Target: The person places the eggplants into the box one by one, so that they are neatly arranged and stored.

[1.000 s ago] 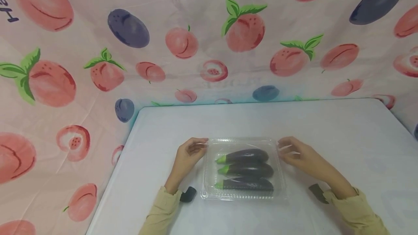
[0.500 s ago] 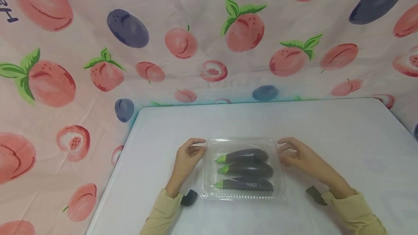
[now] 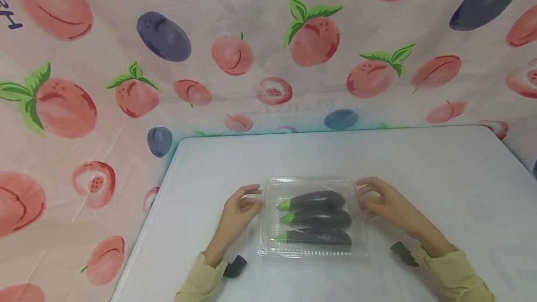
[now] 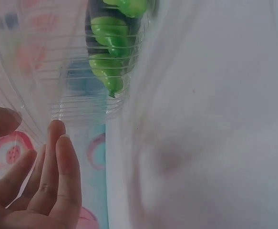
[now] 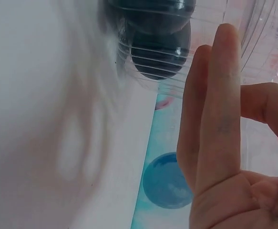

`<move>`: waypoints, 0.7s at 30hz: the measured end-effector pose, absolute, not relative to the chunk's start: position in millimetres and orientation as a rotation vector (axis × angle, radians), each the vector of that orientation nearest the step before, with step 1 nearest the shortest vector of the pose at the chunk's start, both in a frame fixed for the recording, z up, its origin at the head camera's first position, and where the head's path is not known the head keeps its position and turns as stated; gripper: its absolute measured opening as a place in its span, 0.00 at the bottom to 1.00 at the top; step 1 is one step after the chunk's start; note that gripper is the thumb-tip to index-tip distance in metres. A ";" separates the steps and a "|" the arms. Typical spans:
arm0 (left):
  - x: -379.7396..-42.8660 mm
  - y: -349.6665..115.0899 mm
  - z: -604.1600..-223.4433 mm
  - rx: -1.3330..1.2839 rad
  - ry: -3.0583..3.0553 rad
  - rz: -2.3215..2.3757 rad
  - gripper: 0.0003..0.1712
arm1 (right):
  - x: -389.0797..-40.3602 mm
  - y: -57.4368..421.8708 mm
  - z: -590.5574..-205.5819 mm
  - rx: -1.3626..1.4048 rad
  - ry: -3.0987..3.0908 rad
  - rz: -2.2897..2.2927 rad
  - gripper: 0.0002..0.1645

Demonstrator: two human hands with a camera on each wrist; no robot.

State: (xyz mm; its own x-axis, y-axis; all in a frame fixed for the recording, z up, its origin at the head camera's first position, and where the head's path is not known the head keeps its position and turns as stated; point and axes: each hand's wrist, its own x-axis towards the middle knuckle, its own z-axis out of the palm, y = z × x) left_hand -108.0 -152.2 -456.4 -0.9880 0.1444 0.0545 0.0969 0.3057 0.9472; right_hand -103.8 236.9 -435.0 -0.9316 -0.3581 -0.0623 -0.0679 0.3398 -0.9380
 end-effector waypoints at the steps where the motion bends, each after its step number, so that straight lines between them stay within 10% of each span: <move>1: -106.7 -152.6 -455.9 0.230 2.502 1.808 0.23 | -103.9 236.8 -435.0 -0.381 2.346 -1.630 0.29; 21: -79.6 -158.0 -449.9 0.192 2.457 1.681 0.27 | -105.3 236.0 -436.2 -0.372 2.354 -1.652 0.29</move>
